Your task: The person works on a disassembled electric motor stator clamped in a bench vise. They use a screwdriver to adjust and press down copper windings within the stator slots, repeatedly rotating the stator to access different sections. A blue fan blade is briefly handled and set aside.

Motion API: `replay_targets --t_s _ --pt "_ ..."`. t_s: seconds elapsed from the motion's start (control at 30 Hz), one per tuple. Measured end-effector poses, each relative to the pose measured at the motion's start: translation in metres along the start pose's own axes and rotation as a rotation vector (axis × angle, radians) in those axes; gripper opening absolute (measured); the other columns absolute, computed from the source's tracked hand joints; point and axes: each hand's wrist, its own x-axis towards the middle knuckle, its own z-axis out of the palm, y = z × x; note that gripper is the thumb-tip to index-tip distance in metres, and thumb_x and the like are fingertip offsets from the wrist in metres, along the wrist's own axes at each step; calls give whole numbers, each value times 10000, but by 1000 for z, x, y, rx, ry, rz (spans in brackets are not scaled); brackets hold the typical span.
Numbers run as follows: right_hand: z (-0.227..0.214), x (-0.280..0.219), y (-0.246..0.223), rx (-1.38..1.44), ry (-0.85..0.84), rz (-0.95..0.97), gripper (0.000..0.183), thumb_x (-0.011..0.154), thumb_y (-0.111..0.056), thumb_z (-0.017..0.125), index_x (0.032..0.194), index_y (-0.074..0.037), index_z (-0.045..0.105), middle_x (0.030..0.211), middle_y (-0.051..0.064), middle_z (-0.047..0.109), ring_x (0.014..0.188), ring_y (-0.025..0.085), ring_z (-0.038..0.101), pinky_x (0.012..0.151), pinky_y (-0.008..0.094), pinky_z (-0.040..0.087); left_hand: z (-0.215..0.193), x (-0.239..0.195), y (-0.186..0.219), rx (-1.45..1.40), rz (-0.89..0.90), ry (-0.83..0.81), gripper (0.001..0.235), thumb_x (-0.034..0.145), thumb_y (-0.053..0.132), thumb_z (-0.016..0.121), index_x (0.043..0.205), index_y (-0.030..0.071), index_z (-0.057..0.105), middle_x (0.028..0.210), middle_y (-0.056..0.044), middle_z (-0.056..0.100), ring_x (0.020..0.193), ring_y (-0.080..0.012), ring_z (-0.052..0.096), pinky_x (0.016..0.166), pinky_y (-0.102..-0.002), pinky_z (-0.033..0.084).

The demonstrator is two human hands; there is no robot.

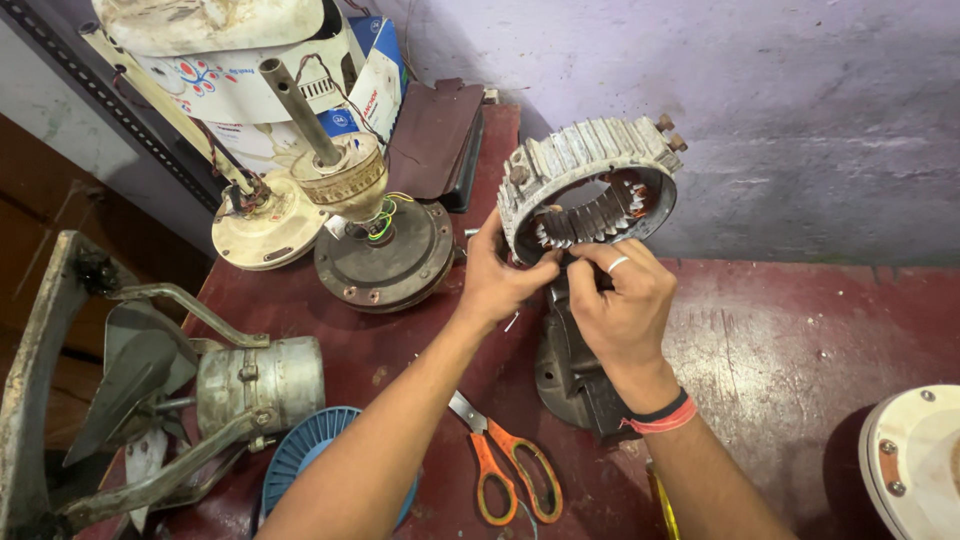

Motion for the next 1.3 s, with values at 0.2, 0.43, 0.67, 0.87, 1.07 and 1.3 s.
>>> replay_targets --t_s 0.2,0.43,0.67,0.87,1.07,1.3 --pt "0 1 -1 -22 -21 -29 113 855 30 666 910 -8 757 836 147 703 763 300 673 689 393 528 1 -1 1 7 4 2 526 776 -22 771 1284 -7 637 1156 -42 721 1053 -86 660 979 -272 543" --pt "4 1 5 -7 -37 -12 76 878 8 668 864 -13 740 813 144 710 763 301 678 695 403 529 2 -2 0 -37 -12 17 519 789 -21 754 1286 -3 606 1124 -22 706 1016 -78 647 932 -261 543" --pt "-4 -5 14 220 41 142 133 873 29 654 935 -17 762 785 134 700 664 206 646 592 319 474 5 -1 4 -1 -22 33 488 770 -25 745 1245 -5 635 1075 -21 714 956 -72 647 878 -252 545" --pt "-4 -5 18 273 81 260 118 885 -13 723 991 -24 772 780 126 656 624 200 581 596 316 434 4 -2 0 -36 -28 18 482 778 -34 740 1251 -15 650 1088 -35 719 969 -83 659 899 -260 546" --pt "-4 0 9 -24 -9 -33 73 845 -22 758 918 -20 761 822 126 700 747 283 657 660 383 506 3 -1 -3 -110 -22 0 512 784 -31 732 1284 -10 622 1146 -35 708 1031 -90 659 956 -268 544" --pt "-8 4 4 57 -75 -44 78 848 -18 745 924 -23 760 784 118 686 707 272 637 630 377 490 3 -3 -2 -95 -22 -9 527 803 -30 712 1319 -15 605 1178 -48 712 1060 -98 663 970 -273 545"
